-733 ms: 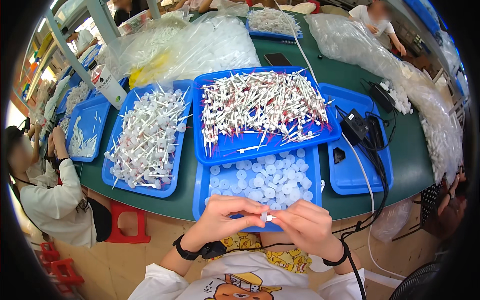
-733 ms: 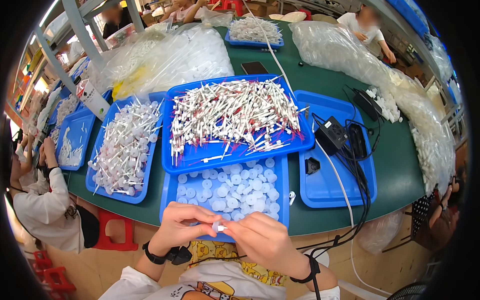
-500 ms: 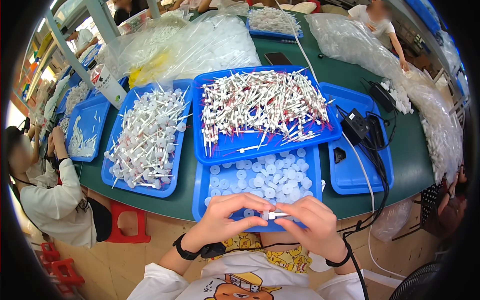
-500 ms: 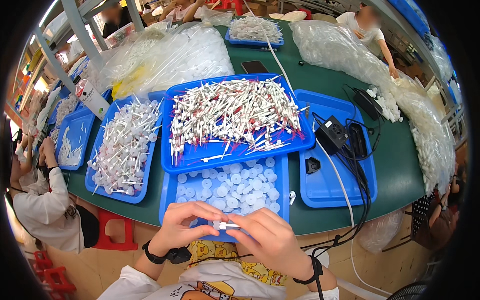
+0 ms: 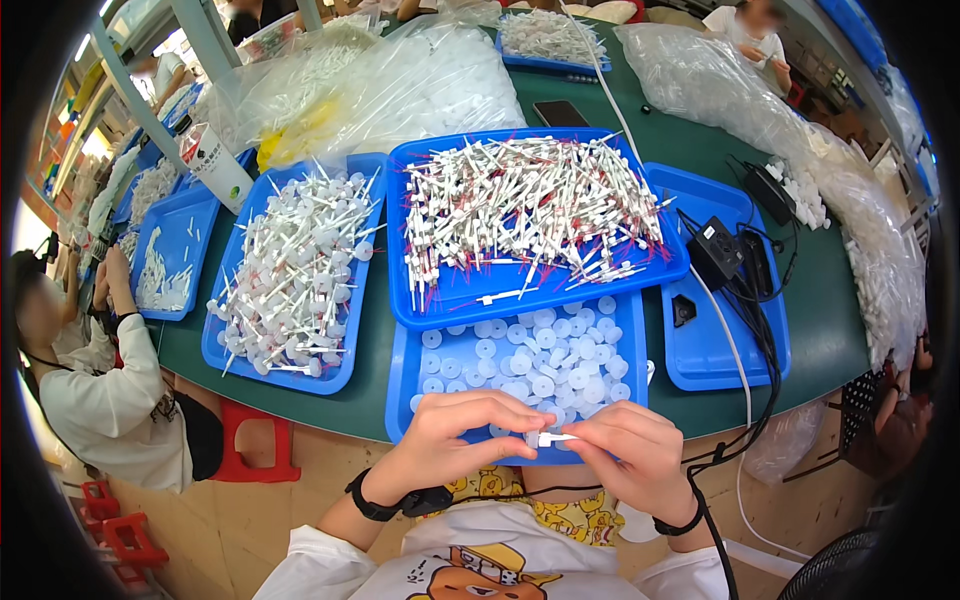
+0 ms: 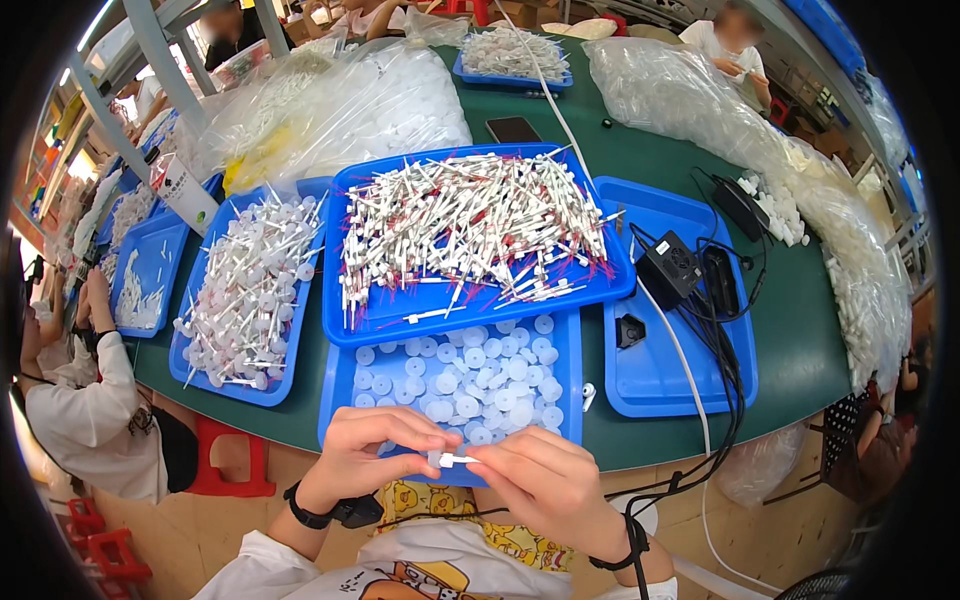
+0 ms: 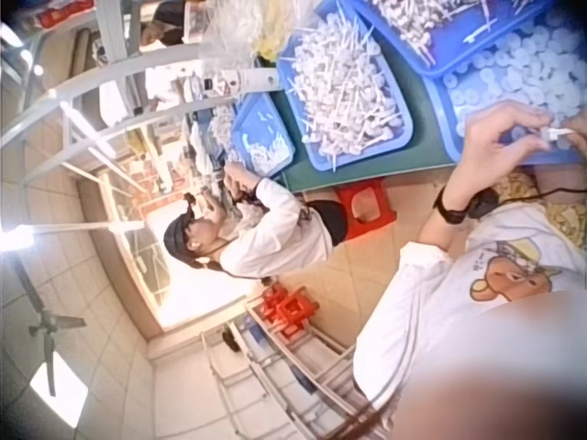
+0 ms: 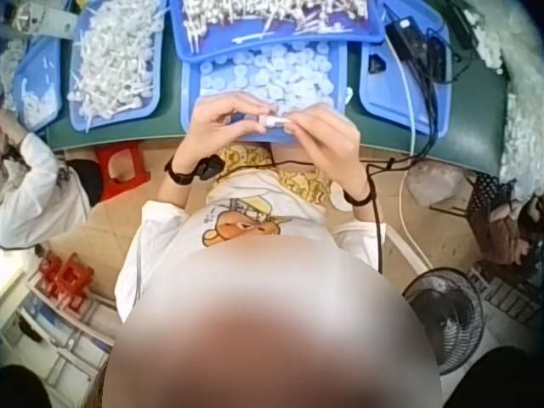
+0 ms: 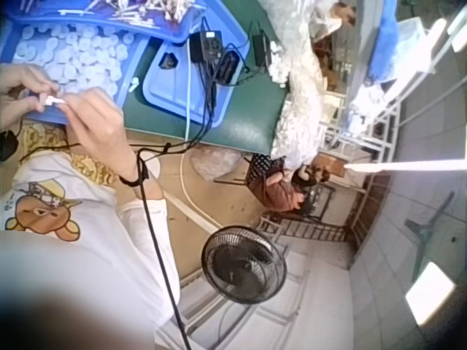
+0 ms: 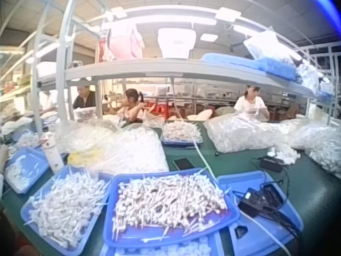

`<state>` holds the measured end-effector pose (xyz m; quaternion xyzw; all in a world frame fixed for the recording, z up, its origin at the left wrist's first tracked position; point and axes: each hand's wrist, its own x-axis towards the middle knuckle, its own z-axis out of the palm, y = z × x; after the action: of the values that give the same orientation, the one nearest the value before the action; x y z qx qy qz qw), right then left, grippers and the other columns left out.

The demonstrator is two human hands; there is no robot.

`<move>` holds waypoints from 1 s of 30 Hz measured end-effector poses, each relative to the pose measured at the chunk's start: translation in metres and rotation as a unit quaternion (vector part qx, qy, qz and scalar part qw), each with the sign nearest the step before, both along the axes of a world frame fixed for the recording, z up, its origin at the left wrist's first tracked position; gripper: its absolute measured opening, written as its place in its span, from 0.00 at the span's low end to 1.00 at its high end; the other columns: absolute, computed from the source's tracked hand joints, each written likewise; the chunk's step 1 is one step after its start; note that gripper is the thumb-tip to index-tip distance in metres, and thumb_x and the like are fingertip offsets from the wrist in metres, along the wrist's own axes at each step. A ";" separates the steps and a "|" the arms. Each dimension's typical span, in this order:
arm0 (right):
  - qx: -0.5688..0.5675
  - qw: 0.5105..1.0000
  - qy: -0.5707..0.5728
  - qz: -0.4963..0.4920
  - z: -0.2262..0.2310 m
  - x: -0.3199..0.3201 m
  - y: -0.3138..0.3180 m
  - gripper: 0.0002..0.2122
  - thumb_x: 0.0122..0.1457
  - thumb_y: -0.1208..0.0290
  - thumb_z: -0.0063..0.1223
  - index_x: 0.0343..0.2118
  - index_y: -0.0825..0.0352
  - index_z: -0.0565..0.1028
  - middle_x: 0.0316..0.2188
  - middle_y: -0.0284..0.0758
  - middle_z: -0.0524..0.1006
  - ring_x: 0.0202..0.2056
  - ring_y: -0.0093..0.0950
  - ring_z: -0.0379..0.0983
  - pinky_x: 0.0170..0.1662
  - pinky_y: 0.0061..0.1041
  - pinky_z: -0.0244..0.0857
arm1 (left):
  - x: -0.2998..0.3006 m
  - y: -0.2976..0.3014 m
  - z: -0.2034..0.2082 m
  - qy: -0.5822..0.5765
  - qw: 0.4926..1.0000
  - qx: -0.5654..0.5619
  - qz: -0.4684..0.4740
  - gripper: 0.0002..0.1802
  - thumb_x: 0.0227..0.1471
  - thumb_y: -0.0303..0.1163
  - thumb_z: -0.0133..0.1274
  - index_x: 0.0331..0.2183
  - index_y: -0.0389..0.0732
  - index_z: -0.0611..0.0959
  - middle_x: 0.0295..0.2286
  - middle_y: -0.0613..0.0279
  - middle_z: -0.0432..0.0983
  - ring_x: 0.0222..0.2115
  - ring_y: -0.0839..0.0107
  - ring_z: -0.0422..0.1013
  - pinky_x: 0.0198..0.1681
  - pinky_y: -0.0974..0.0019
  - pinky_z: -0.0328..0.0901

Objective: The person repeatedly picks a white plastic cap and a stick with a red tip from blue trays, inserts the stick into the cap, and places the assembled unit into a tray. The process is repeated continuously.

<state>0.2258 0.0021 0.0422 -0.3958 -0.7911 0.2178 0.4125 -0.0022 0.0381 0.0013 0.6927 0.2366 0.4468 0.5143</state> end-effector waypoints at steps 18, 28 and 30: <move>-0.055 0.995 -0.040 -0.070 0.016 -0.002 -0.015 0.18 0.46 0.81 0.66 0.43 0.71 0.78 0.33 0.41 0.79 0.34 0.37 0.75 0.38 0.31 0.68 | -0.015 -0.009 0.018 0.074 0.994 0.015 0.085 0.14 0.47 0.25 0.67 0.39 0.36 0.86 0.33 0.60 0.82 0.31 0.71 0.78 0.36 0.71 0.71; -0.051 0.988 -0.056 -0.136 0.007 0.015 -0.030 0.14 0.49 0.82 0.60 0.40 0.71 0.78 0.34 0.41 0.77 0.36 0.37 0.74 0.41 0.31 0.67 | -0.129 -0.007 0.027 0.012 0.882 -0.045 0.469 0.18 0.50 0.16 0.61 0.43 0.33 0.75 0.42 0.58 0.77 0.40 0.75 0.74 0.46 0.71 0.70; -0.043 0.990 -0.066 -0.118 0.008 0.012 -0.029 0.13 0.48 0.83 0.60 0.39 0.70 0.78 0.33 0.41 0.77 0.36 0.38 0.74 0.40 0.32 0.66 | -0.158 0.012 0.031 0.033 0.855 -0.029 0.517 0.18 0.51 0.17 0.61 0.44 0.33 0.75 0.45 0.57 0.76 0.41 0.74 0.74 0.47 0.71 0.70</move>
<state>0.2382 -0.0267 0.0506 -0.5169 -0.7543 0.1747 0.3651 -0.1603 0.0503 0.0326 0.4696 0.5903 0.6184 0.2204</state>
